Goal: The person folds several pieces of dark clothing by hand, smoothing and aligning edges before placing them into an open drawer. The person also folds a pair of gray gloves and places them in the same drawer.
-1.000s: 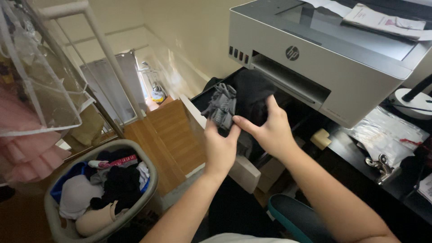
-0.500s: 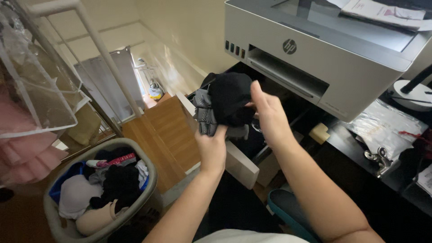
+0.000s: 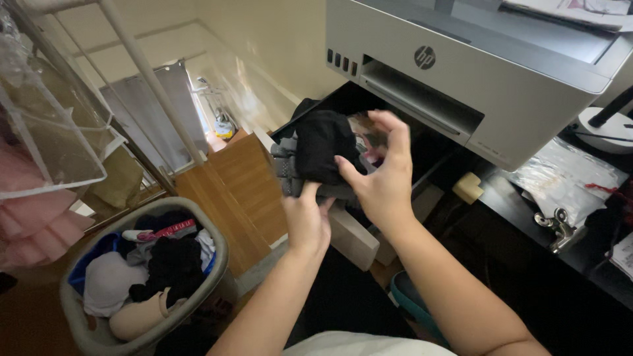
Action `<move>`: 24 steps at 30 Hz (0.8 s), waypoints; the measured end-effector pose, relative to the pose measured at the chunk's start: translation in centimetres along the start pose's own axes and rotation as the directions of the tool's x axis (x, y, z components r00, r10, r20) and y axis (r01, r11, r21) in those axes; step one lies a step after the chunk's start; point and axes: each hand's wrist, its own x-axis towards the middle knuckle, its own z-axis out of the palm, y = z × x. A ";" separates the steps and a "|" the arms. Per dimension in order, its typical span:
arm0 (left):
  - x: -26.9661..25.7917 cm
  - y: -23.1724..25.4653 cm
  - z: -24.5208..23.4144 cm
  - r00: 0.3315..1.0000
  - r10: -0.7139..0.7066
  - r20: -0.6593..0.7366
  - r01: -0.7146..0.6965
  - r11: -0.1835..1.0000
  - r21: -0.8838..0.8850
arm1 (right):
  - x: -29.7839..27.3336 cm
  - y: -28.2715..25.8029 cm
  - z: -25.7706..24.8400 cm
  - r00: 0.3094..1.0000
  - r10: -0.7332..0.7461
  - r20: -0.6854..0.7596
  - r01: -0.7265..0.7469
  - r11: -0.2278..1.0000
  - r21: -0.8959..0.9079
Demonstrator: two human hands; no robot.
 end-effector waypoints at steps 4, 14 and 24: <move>-0.3 -0.3 -0.2 0.996 0.081 -0.045 -0.075 0.990 0.123 | 0.0 -1.1 -0.2 0.959 -0.212 0.189 0.225 0.973 -0.048; -1.1 1.9 0.6 0.935 0.302 0.188 -0.356 0.795 0.491 | 0.0 3.3 -0.7 0.928 0.127 0.351 -0.188 0.972 0.144; 0.3 5.1 2.0 0.983 0.024 0.181 -0.093 0.921 0.379 | 2.2 7.9 -2.8 0.768 0.442 0.464 -0.637 0.608 0.474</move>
